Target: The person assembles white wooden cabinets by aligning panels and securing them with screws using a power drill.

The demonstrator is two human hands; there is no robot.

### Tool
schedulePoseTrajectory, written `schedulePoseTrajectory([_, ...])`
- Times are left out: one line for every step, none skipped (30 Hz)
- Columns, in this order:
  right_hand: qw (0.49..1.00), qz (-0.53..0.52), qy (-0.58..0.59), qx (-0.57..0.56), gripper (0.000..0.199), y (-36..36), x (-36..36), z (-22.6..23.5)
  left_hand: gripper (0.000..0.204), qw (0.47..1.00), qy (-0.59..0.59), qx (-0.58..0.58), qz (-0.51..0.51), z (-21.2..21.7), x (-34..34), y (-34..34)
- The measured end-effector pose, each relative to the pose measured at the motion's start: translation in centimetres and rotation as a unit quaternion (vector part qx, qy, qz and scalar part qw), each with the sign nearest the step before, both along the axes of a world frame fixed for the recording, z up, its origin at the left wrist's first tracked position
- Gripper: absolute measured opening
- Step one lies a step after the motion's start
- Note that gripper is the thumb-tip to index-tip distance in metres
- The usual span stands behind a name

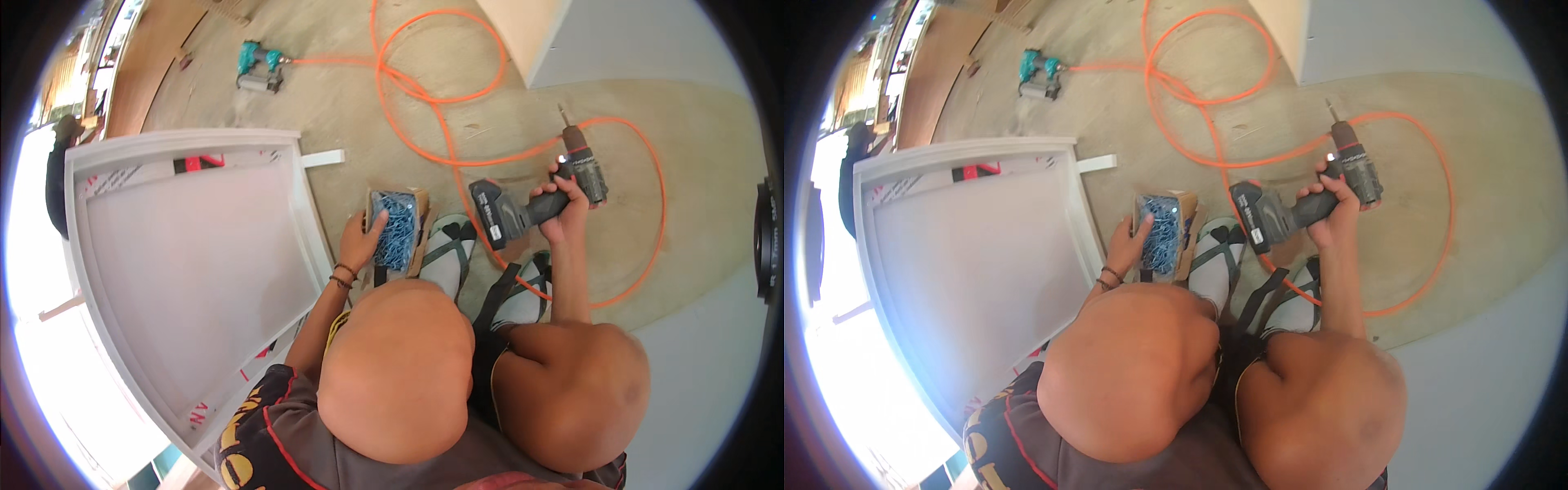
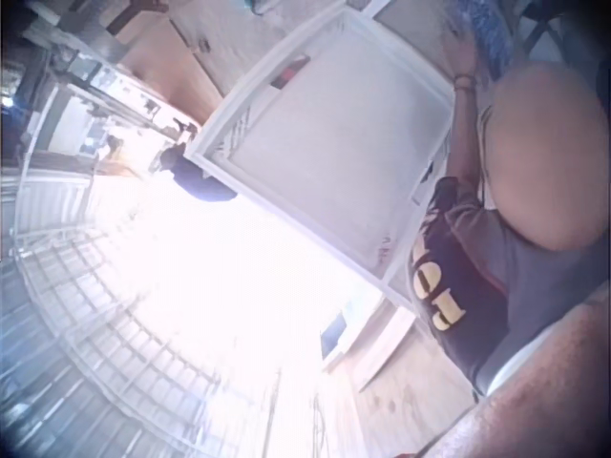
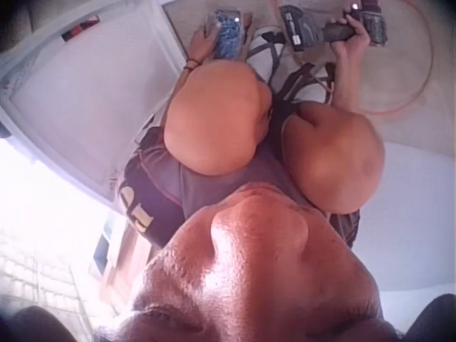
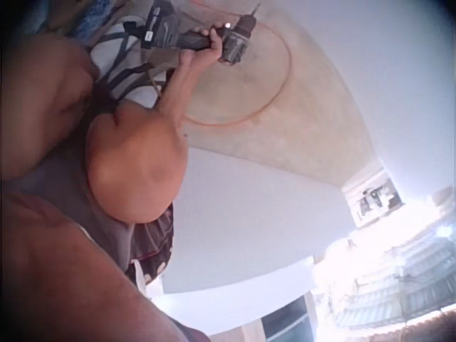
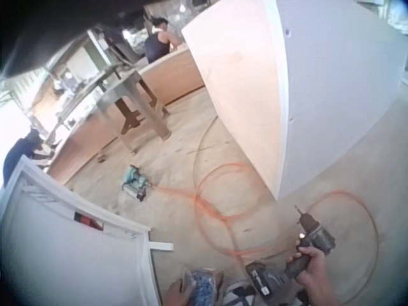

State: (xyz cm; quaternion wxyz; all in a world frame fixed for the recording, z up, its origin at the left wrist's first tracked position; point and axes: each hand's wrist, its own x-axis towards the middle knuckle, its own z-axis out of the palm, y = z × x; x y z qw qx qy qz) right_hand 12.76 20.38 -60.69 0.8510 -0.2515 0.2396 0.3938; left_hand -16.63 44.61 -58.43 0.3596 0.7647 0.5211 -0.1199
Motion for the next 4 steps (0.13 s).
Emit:
schedulePoseTrajectory([1.000, -0.009, -0.002, -0.007, 0.040, -0.8, 0.1, 0.6, 0.079, 0.999, -0.001, -0.041, -0.021, 0.1, 0.7, 0.0])
schedulePoseTrajectory([1.000, -0.011, -0.015, -0.019, 0.043, -1.5, -0.2, -0.3, 0.079, 0.998, -0.053, -0.028, -0.036, -0.5, 0.6, 0.1])
schedulePoseTrajectory([0.999, -0.008, -0.039, -0.025, 0.044, -2.2, -0.5, -0.8, 0.080, 0.992, -0.115, -0.018, -0.053, -1.8, 0.1, 0.3])
schedulePoseTrajectory([0.997, -0.007, -0.067, -0.035, 0.045, -2.6, -0.7, -1.1, 0.082, 0.981, -0.181, -0.012, -0.070, -3.8, -0.5, 0.6])
